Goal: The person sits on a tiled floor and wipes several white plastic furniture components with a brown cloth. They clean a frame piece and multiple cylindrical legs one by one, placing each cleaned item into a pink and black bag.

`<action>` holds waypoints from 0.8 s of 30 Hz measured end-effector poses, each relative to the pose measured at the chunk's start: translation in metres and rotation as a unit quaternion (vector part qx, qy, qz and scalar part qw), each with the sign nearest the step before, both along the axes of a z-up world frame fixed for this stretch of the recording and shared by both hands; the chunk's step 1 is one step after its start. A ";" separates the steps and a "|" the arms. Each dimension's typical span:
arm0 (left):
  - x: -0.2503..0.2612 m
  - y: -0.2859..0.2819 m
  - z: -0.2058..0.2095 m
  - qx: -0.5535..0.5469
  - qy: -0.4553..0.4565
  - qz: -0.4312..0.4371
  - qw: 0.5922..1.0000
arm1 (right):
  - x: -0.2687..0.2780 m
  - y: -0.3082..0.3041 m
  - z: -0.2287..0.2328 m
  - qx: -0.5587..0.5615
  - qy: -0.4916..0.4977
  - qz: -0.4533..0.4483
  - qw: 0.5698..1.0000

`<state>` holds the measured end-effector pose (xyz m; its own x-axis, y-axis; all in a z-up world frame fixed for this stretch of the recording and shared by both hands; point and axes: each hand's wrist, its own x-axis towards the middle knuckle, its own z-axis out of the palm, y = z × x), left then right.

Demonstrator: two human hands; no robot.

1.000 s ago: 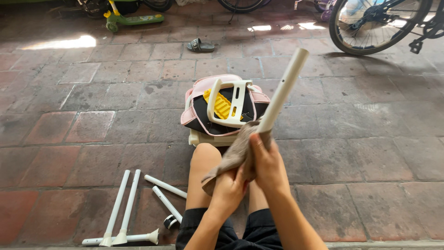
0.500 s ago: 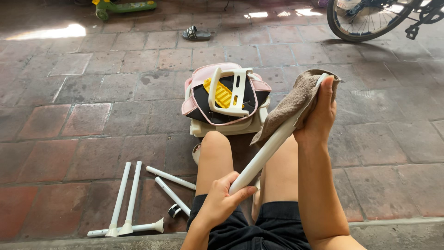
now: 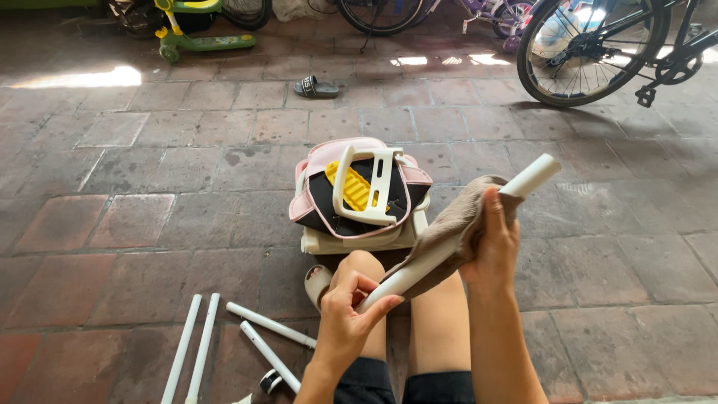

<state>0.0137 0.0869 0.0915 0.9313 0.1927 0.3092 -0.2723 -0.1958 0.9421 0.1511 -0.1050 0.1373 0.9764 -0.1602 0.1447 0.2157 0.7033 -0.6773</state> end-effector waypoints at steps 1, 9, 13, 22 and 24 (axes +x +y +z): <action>0.006 0.004 0.001 -0.034 0.062 -0.026 0.997 | 0.009 -0.008 0.006 0.001 -0.008 -0.010 1.000; 0.052 0.040 0.005 -0.112 0.198 -0.222 0.948 | 0.073 -0.046 0.045 0.019 -0.094 -0.008 0.995; 0.068 0.035 -0.011 -0.070 0.170 -0.206 0.961 | 0.096 -0.035 0.039 0.007 -0.082 -0.099 0.992; 0.107 -0.006 -0.021 -0.366 0.167 -0.266 0.876 | 0.083 0.043 0.012 -0.038 -0.092 0.053 0.994; 0.119 -0.010 -0.010 -0.384 0.197 -0.171 0.885 | 0.066 0.061 -0.004 -0.049 -0.041 0.097 0.993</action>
<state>0.1331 0.0773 0.0819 0.9821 -0.1098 -0.1531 0.1884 0.5752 0.7960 0.2175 -0.0437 0.1330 0.9716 0.0495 0.2314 0.1400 0.6681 -0.7308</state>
